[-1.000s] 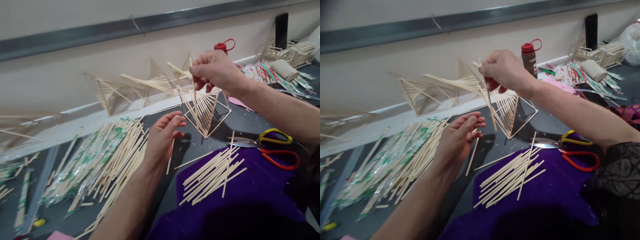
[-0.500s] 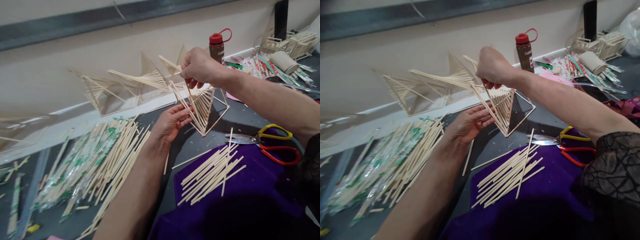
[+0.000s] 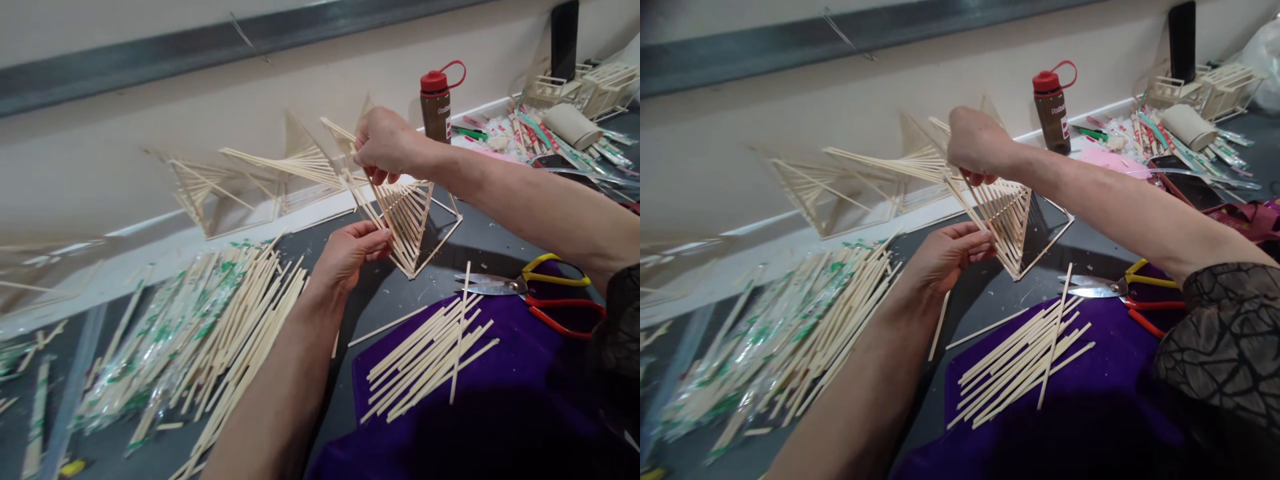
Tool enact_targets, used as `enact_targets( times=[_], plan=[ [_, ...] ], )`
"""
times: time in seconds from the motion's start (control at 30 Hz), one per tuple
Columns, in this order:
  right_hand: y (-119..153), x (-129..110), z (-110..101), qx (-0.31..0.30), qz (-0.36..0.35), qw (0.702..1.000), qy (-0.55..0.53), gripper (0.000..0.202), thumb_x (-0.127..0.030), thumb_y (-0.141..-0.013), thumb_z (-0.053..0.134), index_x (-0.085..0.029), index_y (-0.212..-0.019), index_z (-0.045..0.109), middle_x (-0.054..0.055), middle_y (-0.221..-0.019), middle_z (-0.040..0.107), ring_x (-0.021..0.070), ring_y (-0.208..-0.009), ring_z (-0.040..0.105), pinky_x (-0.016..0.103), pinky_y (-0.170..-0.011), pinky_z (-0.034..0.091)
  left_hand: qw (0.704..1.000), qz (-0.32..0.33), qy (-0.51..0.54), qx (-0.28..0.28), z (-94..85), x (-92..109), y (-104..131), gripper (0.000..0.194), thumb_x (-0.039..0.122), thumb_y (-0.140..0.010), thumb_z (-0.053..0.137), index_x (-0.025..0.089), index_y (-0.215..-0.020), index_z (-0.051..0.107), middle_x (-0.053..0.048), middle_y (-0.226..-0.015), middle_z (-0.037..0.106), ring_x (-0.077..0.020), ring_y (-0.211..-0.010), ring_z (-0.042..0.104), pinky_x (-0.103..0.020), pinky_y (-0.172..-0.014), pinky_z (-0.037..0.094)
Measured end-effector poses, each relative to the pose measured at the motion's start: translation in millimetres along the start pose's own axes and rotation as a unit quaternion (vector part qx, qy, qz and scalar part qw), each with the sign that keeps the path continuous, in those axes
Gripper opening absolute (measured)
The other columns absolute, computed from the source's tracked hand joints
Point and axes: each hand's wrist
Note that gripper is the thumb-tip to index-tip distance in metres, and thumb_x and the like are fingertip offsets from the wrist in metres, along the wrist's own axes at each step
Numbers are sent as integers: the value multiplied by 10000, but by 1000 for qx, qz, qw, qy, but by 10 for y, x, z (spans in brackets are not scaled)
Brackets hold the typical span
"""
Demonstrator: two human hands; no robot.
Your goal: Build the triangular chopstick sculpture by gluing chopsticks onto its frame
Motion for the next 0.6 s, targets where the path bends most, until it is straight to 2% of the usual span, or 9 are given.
enact_targets(
  times=[0.17, 0.27, 0.43, 0.6],
  plan=[
    [-18, -17, 18, -27, -1, 1000, -13, 266, -44, -739, 577, -135, -493, 533, 60, -557, 621, 156, -549, 645, 211, -466, 495, 1000, 20, -19, -12, 34, -14, 18, 273, 300, -501, 847, 119, -629, 688, 24, -507, 583, -56, -426, 466, -214, -488, 436],
    [8, -33, 20, -42, 14, 999, -20, 229, -23, -747, 563, -120, -541, 547, 56, -556, 607, 130, -545, 622, 186, -466, 494, 1000, 22, -16, 1, 63, -9, 37, 286, 317, -507, 844, 128, -668, 701, 25, -536, 600, -69, -454, 490, -226, -511, 460],
    [22, 7, 26, -37, -15, 998, -40, 133, 16, -736, 542, -84, -682, 611, 27, -545, 573, 111, -528, 597, 157, -450, 481, 999, 27, -26, 11, 71, -21, 55, 284, 330, -528, 842, 135, -693, 719, 7, -603, 655, -73, -471, 503, -230, -522, 466],
    [22, 47, 16, -45, -18, 998, -34, 107, -3, -746, 567, -68, -697, 637, 11, -516, 531, 106, -519, 581, 155, -448, 476, 999, 29, -24, 10, 54, -28, 49, 298, 345, -521, 853, 138, -693, 725, -10, -623, 678, -88, -485, 520, -238, -523, 457]
  ],
)
Point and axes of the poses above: each hand's wrist, its own y-axis away from the middle knuckle, its own z-axis out of the palm, x = y × z
